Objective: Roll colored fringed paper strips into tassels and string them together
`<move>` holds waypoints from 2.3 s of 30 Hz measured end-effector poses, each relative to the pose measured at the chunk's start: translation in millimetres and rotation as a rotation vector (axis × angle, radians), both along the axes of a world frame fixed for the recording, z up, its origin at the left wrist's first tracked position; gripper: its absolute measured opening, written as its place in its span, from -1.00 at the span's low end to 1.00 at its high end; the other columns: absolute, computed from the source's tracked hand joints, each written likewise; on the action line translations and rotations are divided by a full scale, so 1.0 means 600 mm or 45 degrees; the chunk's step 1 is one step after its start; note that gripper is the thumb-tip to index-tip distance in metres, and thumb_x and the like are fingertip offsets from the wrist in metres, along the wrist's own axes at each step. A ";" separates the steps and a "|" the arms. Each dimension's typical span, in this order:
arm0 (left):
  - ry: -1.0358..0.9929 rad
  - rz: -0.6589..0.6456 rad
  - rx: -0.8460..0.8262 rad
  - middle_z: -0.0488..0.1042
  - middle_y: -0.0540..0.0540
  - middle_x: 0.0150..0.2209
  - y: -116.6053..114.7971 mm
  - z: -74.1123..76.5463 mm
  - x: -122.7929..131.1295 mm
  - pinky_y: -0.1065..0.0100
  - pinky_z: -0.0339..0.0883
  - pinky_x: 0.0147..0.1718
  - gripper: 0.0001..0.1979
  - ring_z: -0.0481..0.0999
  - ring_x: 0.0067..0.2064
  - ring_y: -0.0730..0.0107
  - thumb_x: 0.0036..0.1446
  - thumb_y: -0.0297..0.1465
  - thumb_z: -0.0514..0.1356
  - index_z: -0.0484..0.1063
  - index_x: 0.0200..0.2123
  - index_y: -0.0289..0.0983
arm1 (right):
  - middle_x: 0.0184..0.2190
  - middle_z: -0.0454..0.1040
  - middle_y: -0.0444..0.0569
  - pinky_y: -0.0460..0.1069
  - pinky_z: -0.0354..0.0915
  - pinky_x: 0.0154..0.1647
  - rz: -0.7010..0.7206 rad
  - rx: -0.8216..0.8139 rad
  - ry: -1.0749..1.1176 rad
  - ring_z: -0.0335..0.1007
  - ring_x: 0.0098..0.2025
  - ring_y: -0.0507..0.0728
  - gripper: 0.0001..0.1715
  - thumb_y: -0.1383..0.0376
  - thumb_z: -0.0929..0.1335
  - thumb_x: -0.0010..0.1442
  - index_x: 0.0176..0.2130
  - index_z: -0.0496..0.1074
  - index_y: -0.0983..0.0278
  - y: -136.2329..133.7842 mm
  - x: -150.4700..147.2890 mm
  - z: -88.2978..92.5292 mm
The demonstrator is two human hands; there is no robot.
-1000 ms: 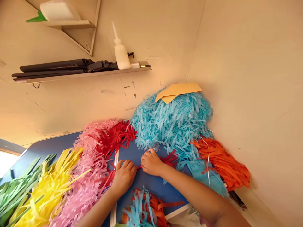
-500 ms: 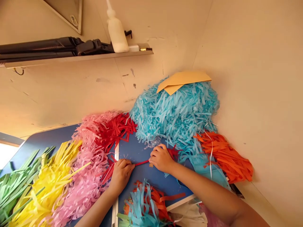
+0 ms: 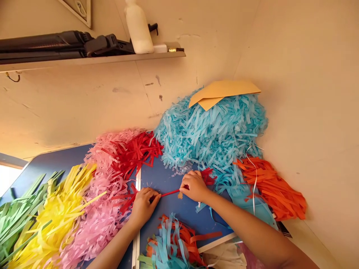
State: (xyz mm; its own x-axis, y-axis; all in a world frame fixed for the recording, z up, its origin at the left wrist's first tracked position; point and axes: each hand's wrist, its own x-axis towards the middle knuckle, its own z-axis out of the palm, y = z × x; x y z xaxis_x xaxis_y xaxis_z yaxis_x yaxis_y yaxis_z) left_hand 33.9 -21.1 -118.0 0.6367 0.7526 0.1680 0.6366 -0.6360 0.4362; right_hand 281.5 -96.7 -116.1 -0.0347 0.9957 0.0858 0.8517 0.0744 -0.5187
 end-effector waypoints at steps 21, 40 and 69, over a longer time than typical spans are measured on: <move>0.123 -0.355 0.435 0.54 -0.09 -0.20 -0.008 0.027 0.026 0.05 0.12 0.01 -0.78 0.43 -0.09 0.19 0.25 -0.46 0.15 0.57 -0.16 -0.10 | -0.38 0.52 0.02 0.13 0.07 -0.05 0.434 0.295 -0.514 0.29 -0.26 0.15 -0.68 0.45 0.24 0.35 -0.34 0.52 0.30 0.024 -0.062 -0.001; -0.586 -0.210 0.817 0.60 0.03 -0.34 -0.062 0.196 0.008 0.13 0.22 0.06 -0.83 0.55 -0.35 0.44 0.29 -0.50 0.13 0.48 -0.17 -0.14 | -0.55 0.46 -0.15 -0.07 0.10 -0.43 0.156 -0.409 1.570 0.20 -0.50 0.00 -0.60 0.02 0.54 -0.09 -0.51 0.50 0.30 -0.009 -0.096 0.192; -1.130 0.462 -0.072 0.52 0.00 -0.39 -0.068 0.177 -0.124 0.41 0.41 -0.39 -0.91 0.52 -0.38 0.39 0.27 -0.30 0.15 0.36 -0.26 -0.19 | -0.23 0.54 -0.04 -0.03 0.35 -0.30 -0.332 0.118 0.605 0.44 -0.33 0.09 -0.73 0.20 0.29 0.29 -0.16 0.55 0.20 0.029 -0.052 0.126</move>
